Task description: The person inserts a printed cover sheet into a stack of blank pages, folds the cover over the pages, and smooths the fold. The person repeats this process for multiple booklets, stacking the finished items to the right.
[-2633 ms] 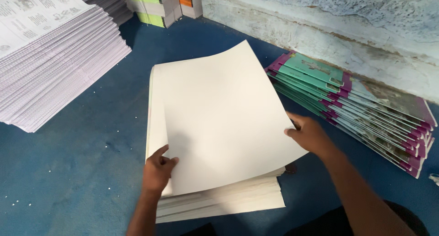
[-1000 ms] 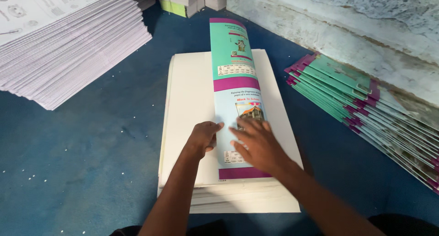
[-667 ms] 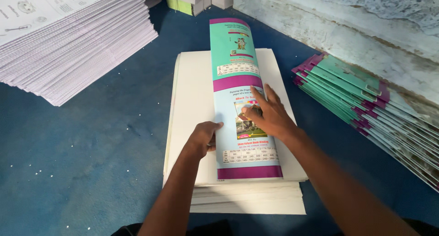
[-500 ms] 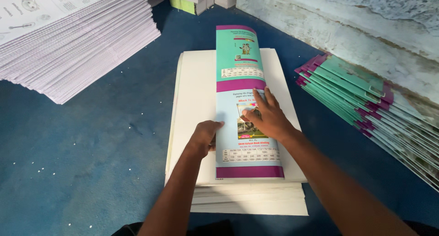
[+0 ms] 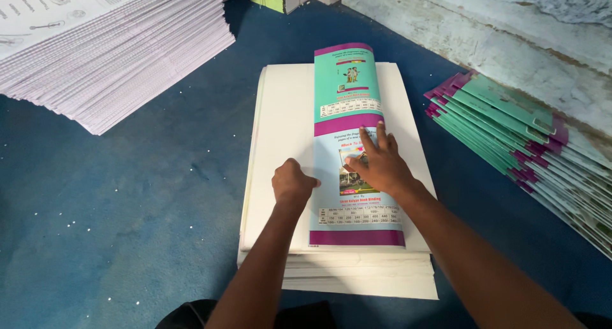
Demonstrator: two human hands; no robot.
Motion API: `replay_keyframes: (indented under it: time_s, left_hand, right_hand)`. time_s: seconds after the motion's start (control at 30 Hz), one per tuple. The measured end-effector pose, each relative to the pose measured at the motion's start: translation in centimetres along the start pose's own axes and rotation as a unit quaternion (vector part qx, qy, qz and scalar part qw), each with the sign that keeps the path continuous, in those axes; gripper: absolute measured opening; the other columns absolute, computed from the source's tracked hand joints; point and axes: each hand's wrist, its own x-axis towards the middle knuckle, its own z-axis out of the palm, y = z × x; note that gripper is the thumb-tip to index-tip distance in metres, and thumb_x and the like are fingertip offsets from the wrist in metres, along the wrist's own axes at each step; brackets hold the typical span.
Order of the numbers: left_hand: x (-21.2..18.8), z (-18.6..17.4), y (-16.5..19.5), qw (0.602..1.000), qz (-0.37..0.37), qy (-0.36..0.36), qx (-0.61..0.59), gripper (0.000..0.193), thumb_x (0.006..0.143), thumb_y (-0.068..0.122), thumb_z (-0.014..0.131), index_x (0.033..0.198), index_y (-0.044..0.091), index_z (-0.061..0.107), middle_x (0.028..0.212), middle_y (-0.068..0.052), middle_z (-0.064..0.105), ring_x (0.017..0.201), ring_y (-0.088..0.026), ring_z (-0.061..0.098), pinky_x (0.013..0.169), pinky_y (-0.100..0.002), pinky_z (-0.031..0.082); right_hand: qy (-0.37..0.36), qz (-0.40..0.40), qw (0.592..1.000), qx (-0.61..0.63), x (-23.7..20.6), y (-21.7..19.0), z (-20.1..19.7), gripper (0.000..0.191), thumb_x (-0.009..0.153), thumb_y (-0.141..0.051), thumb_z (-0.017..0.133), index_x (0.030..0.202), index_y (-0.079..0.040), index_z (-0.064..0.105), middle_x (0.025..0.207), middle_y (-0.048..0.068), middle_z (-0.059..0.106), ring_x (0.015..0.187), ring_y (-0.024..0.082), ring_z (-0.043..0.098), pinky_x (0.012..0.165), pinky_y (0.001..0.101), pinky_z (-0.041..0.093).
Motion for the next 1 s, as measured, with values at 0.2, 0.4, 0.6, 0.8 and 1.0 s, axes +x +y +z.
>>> replay_keyframes:
  time_s: [0.2,0.4,0.6,0.8,1.0]
  left_hand:
    - [0.2,0.0,-0.1,1.0,0.011,0.006,0.015,0.052,0.068,0.022,0.095,0.106,0.001,0.067,0.103,-0.018,0.074,0.099,-0.032,0.074,0.087,-0.04,0.06]
    - [0.4,0.7,-0.9,1.0,0.014,0.021,-0.006,0.053,0.069,0.019,0.093,0.112,0.002,0.067,0.106,-0.019,0.074,0.102,-0.033,0.073,0.089,-0.04,0.059]
    - [0.4,0.8,-1.2,0.999,0.019,0.032,-0.022,0.054,0.068,0.016,0.092,0.115,0.002,0.067,0.108,-0.019,0.074,0.104,-0.033,0.072,0.09,-0.04,0.059]
    - [0.2,0.6,-1.3,0.999,0.019,0.031,-0.023,0.048,0.071,0.014,0.09,0.112,0.001,0.069,0.108,-0.019,0.074,0.105,-0.034,0.072,0.09,-0.041,0.059]
    - [-0.1,0.3,-0.9,0.999,0.024,0.03,-0.014,0.045,0.074,0.009,0.085,0.115,0.001,0.068,0.109,-0.021,0.073,0.105,-0.035,0.071,0.091,-0.041,0.059]
  right_hand:
    - [0.036,-0.035,0.996,-0.074,-0.3,-0.8,0.4,0.095,0.086,-0.07,0.063,0.158,-0.015,0.036,0.161,0.034,0.018,0.139,0.066,0.027,0.107,0.066,0.041]
    - [-0.009,-0.003,0.998,-0.064,-0.4,-1.8,-0.5,0.094,0.088,-0.072,0.057,0.16,-0.017,0.034,0.164,0.03,0.016,0.141,0.065,0.024,0.104,0.0649,0.044]
    - [-0.056,0.037,0.993,-0.095,-0.2,-3.1,-1.3,0.093,0.087,-0.073,0.053,0.16,-0.02,0.031,0.165,0.028,0.013,0.145,0.062,0.019,0.099,0.0633,0.049]
    - [-0.018,0.014,0.994,-0.103,-0.5,-3.3,-1.2,0.092,0.087,-0.073,0.055,0.159,-0.021,0.034,0.166,0.027,0.017,0.144,0.061,0.023,0.098,0.0629,0.051]
    - [-0.023,0.015,0.992,-0.121,-0.5,-3.6,-1.4,0.091,0.086,-0.072,0.056,0.158,-0.021,0.035,0.165,0.027,0.018,0.144,0.06,0.024,0.097,0.0614,0.051]
